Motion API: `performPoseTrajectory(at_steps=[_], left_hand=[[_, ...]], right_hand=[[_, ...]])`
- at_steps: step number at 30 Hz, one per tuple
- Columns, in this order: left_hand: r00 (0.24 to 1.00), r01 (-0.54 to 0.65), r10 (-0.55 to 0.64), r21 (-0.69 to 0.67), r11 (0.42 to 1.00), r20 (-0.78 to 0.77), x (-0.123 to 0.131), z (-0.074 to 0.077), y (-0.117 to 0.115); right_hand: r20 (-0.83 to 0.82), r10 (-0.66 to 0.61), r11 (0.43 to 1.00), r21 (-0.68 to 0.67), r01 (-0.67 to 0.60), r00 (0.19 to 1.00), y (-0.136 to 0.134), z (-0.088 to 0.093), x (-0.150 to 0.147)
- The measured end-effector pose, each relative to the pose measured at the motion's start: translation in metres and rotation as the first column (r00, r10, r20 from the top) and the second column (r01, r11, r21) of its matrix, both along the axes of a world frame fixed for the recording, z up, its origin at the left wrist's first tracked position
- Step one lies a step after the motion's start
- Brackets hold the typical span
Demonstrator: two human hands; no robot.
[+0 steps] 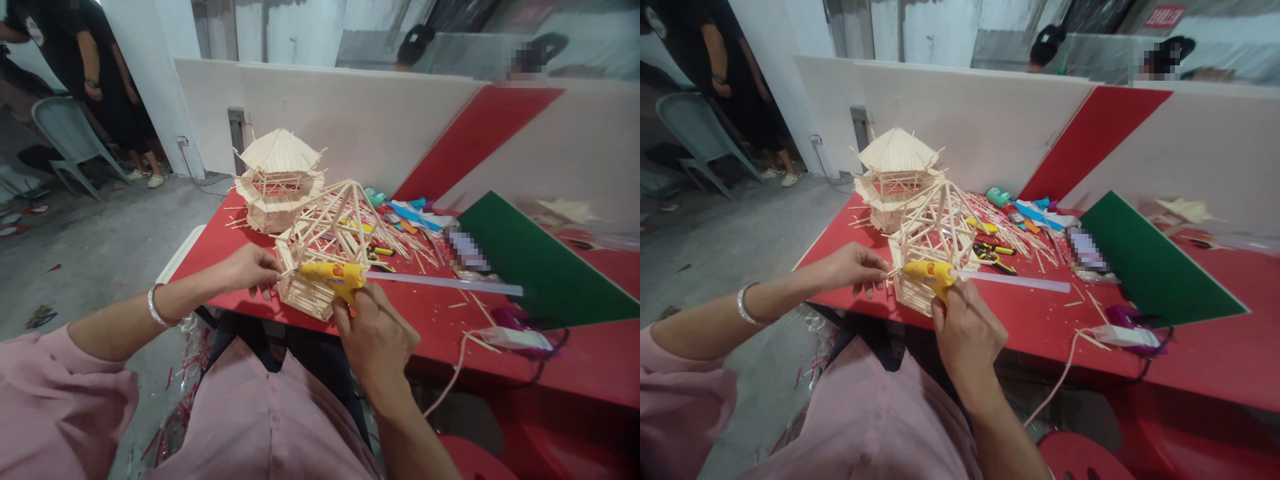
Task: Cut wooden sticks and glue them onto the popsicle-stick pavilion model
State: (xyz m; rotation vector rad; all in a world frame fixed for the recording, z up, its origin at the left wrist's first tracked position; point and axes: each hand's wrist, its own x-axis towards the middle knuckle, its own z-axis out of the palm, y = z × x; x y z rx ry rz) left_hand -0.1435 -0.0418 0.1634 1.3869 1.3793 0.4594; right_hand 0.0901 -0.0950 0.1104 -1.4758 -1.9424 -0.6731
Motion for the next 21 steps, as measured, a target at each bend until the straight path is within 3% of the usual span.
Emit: performPoseTrajectory(at_steps=[7, 15, 18, 21], left_hand=[[1.000, 0.009, -0.010, 0.033, 0.999, 0.022, -0.001, -0.004, 0.000], [0.999, -0.031, 0.031, 0.009, 0.999, -0.043, 0.007, 0.007, -0.002], [0.999, -0.046, 0.046, 0.019, 0.999, -0.006, 0.006, 0.005, -0.002], [0.999, -0.040, 0.038, 0.044, 0.998, 0.035, 0.001, -0.001, -0.002]], right_hand=[[0.008, 0.004, 0.999, 0.038, -0.005, 1.000, 0.000, -0.002, -0.001], [0.002, -0.032, 0.999, -0.027, 0.032, 0.999, -0.001, -0.006, 0.001], [-0.093, -0.061, 0.993, -0.104, 0.051, 0.994, -0.004, -0.007, 0.006], [-0.289, -0.055, 0.981, -0.196, -0.003, 0.956, -0.009, -0.006, 0.017]])
